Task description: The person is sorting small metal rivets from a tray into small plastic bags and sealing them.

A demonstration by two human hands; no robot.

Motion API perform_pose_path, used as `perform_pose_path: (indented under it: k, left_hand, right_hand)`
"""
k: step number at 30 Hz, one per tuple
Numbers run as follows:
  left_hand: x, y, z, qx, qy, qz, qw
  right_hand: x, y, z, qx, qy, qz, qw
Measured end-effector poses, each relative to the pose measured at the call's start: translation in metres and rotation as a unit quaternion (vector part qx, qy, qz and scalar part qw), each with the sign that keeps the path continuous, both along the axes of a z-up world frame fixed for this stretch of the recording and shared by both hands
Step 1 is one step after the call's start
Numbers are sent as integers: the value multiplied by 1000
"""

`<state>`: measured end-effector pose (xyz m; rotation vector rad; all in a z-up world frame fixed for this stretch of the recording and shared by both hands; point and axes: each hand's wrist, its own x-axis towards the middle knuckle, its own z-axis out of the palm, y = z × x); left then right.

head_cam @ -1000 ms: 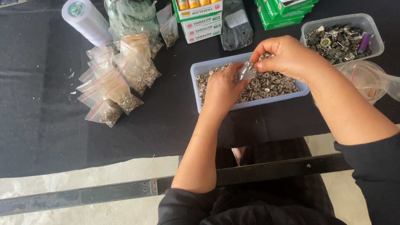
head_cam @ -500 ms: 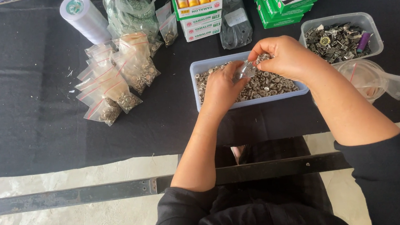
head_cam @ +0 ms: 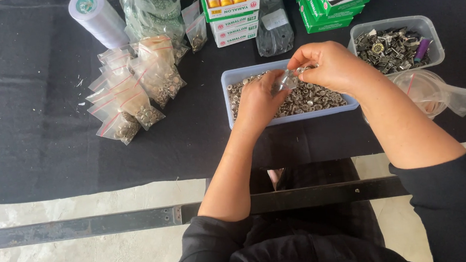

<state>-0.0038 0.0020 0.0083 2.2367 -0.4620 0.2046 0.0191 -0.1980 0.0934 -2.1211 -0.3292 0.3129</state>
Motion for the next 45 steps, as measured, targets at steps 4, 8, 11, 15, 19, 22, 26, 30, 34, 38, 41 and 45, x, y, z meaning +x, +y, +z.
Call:
perform_pose_path:
  k: [4,8,11,15,19,22,26,30,34,38,41,45]
  left_hand:
    - [1,-1,-4,-1,-5,4,1000]
    - [1,0,-3,-1,-3,2,1000]
    - [0,0,-3,-2,0,4,1000]
    - [4,-3,-10,-2,-4,8,1000]
    - [3,-1,-7,0,-11,8,1000]
    - [5,-2,-12,-3,-17,6,1000]
    - [6,-2,-14,-5,-20,10,1000]
    - [5,-2,-13,-7,-19,11,1000]
    - [4,-2,-12,-4,-20,11,1000]
    - [6,-2,-15,-2,-24,8,1000]
    - [6,-3,-16,-2,-23,9,1000]
    - [4,-2,-11,-8,-23,8,1000]
  right_hand:
    - [-2,2,0,7,6,-4,1000]
    - [-5,6,2,28,13,-10,999]
    - [-9,9,5,24,13,-12,1000]
    - [-13,12,9,19,7,-20,1000]
    - [-20,18,19,5,-4,-22,1000]
    - [-25,21,24,1,-8,-28,1000]
    - [-23,23,21,-87,-42,-26,995]
    - [-38,36,41,-129,-41,-41,990]
    - [-31,36,24,4,-13,-14,1000]
    - [-34,39,26,44,1,-3,999]
    - [-35,39,28,88,18,0,996]
    - [-42,37,35,142,24,25,989]
